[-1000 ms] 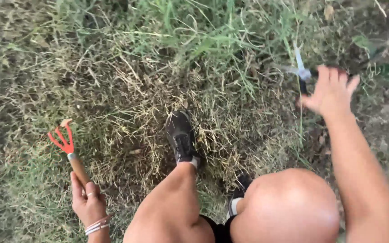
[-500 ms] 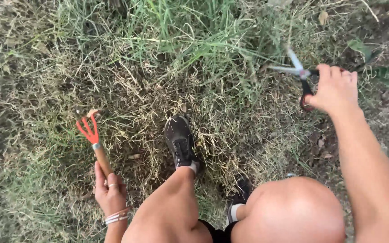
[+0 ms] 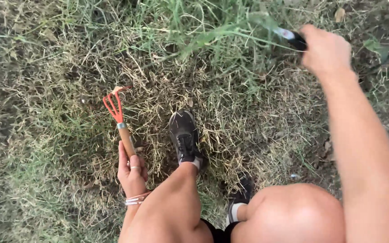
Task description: Using a hand rake and garden shears to clear dry grass and weeds from a patch of soil.
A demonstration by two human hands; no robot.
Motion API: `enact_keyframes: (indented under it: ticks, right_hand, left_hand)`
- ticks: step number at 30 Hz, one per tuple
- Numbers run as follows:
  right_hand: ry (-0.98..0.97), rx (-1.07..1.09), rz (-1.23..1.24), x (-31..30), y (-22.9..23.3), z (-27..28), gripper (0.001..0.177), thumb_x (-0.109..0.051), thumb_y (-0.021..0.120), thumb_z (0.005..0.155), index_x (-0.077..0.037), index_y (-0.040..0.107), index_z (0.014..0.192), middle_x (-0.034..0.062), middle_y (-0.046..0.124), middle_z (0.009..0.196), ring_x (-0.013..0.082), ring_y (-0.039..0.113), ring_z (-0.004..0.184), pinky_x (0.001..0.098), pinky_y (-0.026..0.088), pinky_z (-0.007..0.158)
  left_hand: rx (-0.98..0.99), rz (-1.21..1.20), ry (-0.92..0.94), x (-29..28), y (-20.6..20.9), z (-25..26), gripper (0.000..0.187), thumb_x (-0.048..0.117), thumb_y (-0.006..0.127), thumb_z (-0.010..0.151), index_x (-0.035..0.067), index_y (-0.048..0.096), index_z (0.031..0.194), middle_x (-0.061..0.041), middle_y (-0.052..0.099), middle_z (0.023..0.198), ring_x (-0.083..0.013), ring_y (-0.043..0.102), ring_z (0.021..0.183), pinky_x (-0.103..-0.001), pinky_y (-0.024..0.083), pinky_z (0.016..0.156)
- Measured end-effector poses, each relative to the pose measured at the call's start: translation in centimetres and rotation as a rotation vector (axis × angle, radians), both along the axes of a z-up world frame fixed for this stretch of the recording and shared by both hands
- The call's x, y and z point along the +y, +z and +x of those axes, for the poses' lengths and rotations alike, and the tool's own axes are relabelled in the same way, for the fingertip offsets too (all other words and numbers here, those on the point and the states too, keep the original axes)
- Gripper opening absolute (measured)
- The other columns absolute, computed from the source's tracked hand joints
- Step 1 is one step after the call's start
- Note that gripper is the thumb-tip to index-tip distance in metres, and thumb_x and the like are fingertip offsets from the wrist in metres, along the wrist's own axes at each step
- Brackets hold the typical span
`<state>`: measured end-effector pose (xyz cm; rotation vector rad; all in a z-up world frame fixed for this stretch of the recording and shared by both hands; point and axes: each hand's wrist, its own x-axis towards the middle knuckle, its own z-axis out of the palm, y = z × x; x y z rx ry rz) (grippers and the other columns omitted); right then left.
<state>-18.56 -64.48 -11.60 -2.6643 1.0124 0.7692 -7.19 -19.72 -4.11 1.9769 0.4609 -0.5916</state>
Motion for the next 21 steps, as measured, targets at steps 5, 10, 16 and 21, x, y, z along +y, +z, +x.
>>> enact_keyframes:
  ticks: [5,10,16,21]
  right_hand:
    - [0.36,0.249,-0.154,1.1,-1.0,-2.3,0.083,-0.041,0.071,0.059,-0.016,0.045,0.133,0.0076,0.058,0.122,0.0262,0.052,0.115,0.0471,0.03,0.104]
    - [0.465,0.192,-0.095,5.2,-4.8,3.7,0.1,-0.051,0.069,0.057,-0.021,0.029,0.144,0.0085,0.045,0.138,0.026,0.034,0.132,0.0562,0.011,0.11]
    - [0.59,-0.09,-0.053,7.7,-3.4,4.2,0.031,0.0,0.054,0.086,-0.01,0.059,0.115,-0.0042,0.054,0.051,0.0075,0.054,0.039,0.0207,0.057,0.036]
    - [0.373,-0.048,-0.102,4.8,-5.1,-2.8,0.077,-0.032,0.075,0.062,-0.015,0.051,0.133,0.0113,0.064,0.112,0.0306,0.061,0.104,0.0465,0.029,0.097]
  left_hand:
    - [0.028,0.004,0.008,-0.1,-0.1,0.0,0.057,0.013,0.045,0.088,0.019,0.033,0.143,0.003,0.047,0.065,-0.0044,0.031,0.04,-0.017,0.029,0.031]
    - [0.004,-0.057,-0.009,0.3,-0.3,0.1,0.055,0.011,0.044,0.089,0.018,0.034,0.143,0.003,0.044,0.063,-0.0039,0.029,0.038,-0.016,0.027,0.03]
    - [-0.002,-0.041,-0.004,1.1,-0.6,0.0,0.057,0.012,0.045,0.087,0.018,0.033,0.143,0.002,0.043,0.061,-0.0046,0.031,0.039,-0.017,0.027,0.03]
    - [-0.057,-0.091,0.019,1.9,-1.3,0.2,0.048,0.013,0.042,0.093,0.019,0.035,0.14,-0.005,0.044,0.056,-0.0093,0.035,0.035,-0.019,0.027,0.028]
